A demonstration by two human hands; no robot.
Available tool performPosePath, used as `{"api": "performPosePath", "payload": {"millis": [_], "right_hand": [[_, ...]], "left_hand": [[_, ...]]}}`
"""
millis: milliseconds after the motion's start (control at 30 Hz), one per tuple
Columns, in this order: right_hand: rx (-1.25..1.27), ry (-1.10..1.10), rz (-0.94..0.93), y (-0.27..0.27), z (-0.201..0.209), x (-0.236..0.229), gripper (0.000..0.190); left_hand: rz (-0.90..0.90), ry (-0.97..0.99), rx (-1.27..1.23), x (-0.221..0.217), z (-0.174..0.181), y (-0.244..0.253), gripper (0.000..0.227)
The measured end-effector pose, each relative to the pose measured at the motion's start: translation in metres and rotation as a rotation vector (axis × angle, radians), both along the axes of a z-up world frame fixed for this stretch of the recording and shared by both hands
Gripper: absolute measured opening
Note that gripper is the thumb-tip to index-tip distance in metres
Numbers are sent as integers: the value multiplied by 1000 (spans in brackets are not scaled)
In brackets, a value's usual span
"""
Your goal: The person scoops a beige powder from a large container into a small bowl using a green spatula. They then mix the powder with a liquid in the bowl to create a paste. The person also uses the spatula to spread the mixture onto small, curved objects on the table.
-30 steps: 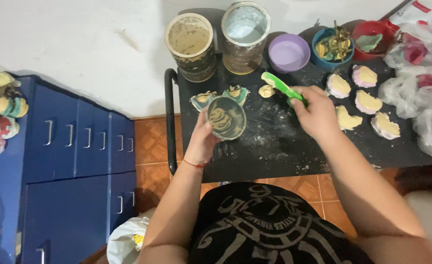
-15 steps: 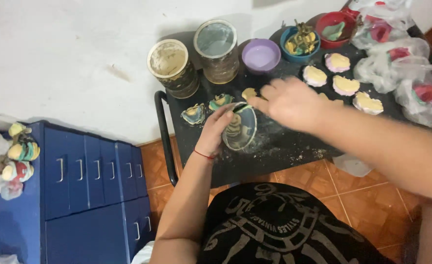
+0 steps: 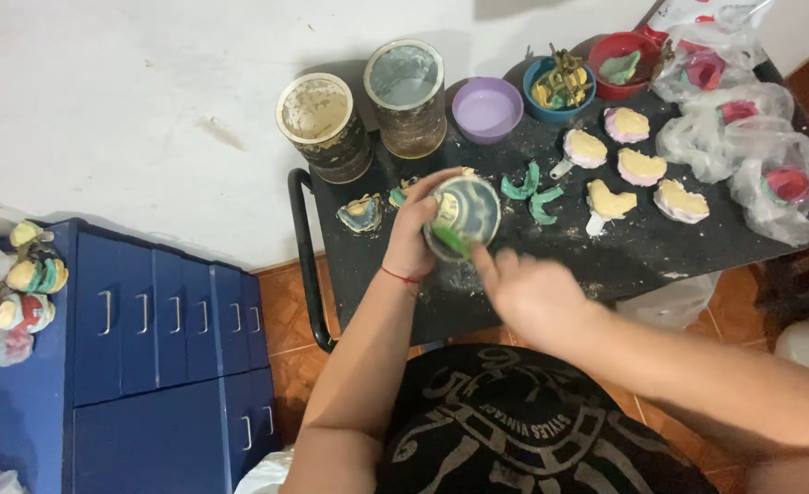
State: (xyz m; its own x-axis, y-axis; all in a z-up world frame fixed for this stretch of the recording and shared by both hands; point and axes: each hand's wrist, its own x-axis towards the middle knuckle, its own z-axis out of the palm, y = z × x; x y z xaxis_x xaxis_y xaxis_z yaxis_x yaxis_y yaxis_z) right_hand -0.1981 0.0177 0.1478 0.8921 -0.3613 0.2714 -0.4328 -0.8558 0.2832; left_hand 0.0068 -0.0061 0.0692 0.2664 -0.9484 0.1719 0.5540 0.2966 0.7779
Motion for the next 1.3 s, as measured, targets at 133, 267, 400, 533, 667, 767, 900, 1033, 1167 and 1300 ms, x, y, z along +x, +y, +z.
{"api": "performPosePath", "payload": {"millis": [133, 267, 400, 533, 667, 767, 900, 1033, 1167, 1300], "right_hand": [[79, -2, -55, -23, 19, -11, 23], [10, -69, -90, -13, -3, -5, 33], [223, -52, -116, -16, 29, -11, 29], [137, -25, -118, -10, 35, 0, 18], [294, 12, -116, -23, 44, -7, 26], [250, 30, -128, -10, 44, -4, 21], [244, 17, -75, -17, 28, -13, 22], [17, -82, -156, -26, 5, -13, 25], [54, -39, -51, -31, 20, -15, 26], [46, -24, -78, -33, 35, -9, 23]], "left_hand": [[-14, 16, 10, -14, 6, 3, 53], [24, 77, 12, -18, -16, -13, 53], [5, 107, 13, -14, -24, -14, 61], [2, 135, 13, -26, -5, -11, 54], [39, 30, -31, -24, -10, -10, 61], [74, -28, -26, -31, -5, -8, 52], [104, -105, -24, -17, -17, -14, 55], [108, -41, -22, -29, -11, -15, 57], [170, -80, -64, -28, -5, -18, 47], [199, -80, -79, -36, 15, -19, 45]]}}
